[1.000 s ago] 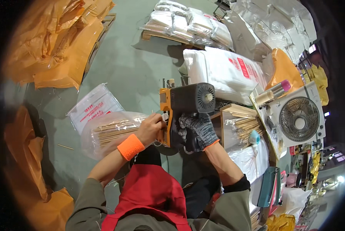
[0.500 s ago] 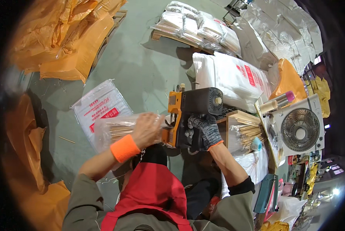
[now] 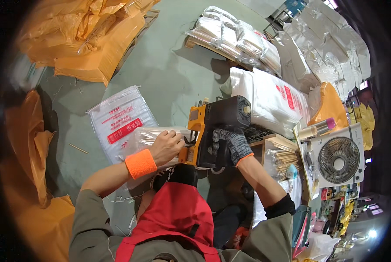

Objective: Bundling disposable wooden chopsticks, placing them into plastic bags, and sealing the bags using a heat-sealing machine.

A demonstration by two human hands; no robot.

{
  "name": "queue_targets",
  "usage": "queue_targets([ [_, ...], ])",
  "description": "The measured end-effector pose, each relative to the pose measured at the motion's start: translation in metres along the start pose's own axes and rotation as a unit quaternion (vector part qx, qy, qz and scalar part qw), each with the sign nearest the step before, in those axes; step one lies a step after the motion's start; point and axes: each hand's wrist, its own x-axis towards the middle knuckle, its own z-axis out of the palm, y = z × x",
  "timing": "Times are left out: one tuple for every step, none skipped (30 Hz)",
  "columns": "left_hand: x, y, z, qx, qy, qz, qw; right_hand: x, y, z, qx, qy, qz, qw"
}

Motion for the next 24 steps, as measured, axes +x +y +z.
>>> queue_targets([
  [-0.002,-0.001,-0.006,0.014,-0.019,-0.01,1.0,0.0,-0.001,0.003,0.058,0.014,0.04,0.997],
  [-0.005,-0.002,-0.012,0.028,-0.038,-0.02,0.999,0.002,0.001,0.004,0.055,0.014,0.04,0.998],
  [-0.009,-0.005,-0.019,0.027,-0.036,-0.021,0.999,0.005,0.005,0.005,0.038,0.015,0.035,0.999],
  [-0.015,-0.012,-0.029,0.055,-0.065,-0.026,0.996,0.006,0.003,0.013,0.021,0.013,0.03,0.999],
  [-0.021,-0.017,-0.034,0.082,-0.095,-0.032,0.992,0.006,-0.002,0.02,0.018,0.011,0.031,0.999],
  [-0.024,-0.022,-0.036,0.082,-0.094,-0.035,0.992,0.003,-0.008,0.028,0.048,0.008,0.065,0.997],
  [-0.028,-0.027,-0.039,0.08,-0.111,-0.03,0.99,0.002,-0.013,0.036,0.077,0.005,0.098,0.992],
  [-0.033,-0.031,-0.041,0.079,-0.128,-0.025,0.988,0.005,-0.012,0.038,0.074,0.002,0.099,0.992],
  [-0.037,-0.031,-0.042,0.079,-0.127,-0.029,0.988,0.011,-0.007,0.037,0.065,-0.039,0.115,0.991],
  [-0.037,-0.031,-0.043,0.089,-0.108,-0.003,0.99,0.016,-0.003,0.035,0.054,-0.077,0.128,0.987],
  [-0.036,-0.03,-0.044,0.097,-0.089,0.025,0.991,0.02,0.004,0.032,0.05,-0.075,0.127,0.988],
  [-0.035,-0.031,-0.045,0.096,-0.084,0.024,0.992,0.024,0.013,0.03,0.046,-0.073,0.104,0.991],
  [-0.038,-0.032,-0.051,0.084,-0.07,0.01,0.994,0.025,0.013,0.04,0.044,-0.076,0.082,0.993],
  [-0.04,-0.032,-0.057,0.073,-0.056,-0.004,0.996,0.024,0.01,0.046,0.042,-0.079,0.084,0.992],
  [-0.045,-0.033,-0.063,0.073,-0.056,-0.007,0.996,0.022,0.005,0.051,0.04,-0.058,0.115,0.991],
  [-0.049,-0.036,-0.072,0.06,-0.089,-0.031,0.994,0.02,0.0,0.058,0.038,-0.037,0.145,0.988],
  [-0.055,-0.038,-0.08,0.047,-0.121,-0.055,0.99,0.02,0.0,0.064,0.036,-0.039,0.145,0.988],
  [-0.059,-0.043,-0.088,0.048,-0.121,-0.058,0.99,0.02,0.001,0.069,0.046,-0.025,0.15,0.987],
  [-0.064,-0.049,-0.097,0.041,-0.16,-0.075,0.983,0.02,0.0,0.074,0.055,-0.013,0.155,0.986],
  [-0.069,-0.053,-0.103,0.033,-0.199,-0.093,0.975,0.02,-0.001,0.078,0.053,-0.017,0.156,0.986],
  [-0.074,-0.053,-0.107,0.034,-0.199,-0.098,0.975,0.02,-0.002,0.082,0.041,-0.021,0.157,0.987],
  [-0.078,-0.053,-0.11,0.039,-0.157,-0.1,0.982,0.02,-0.006,0.085,0.029,-0.02,0.155,0.987],
  [-0.08,-0.052,-0.113,0.043,-0.116,-0.103,0.987,0.021,-0.009,0.087,0.026,-0.021,0.153,0.988],
  [-0.081,-0.052,-0.116,0.043,-0.112,-0.104,0.987,0.023,-0.011,0.088,0.007,-0.031,0.155,0.987],
])
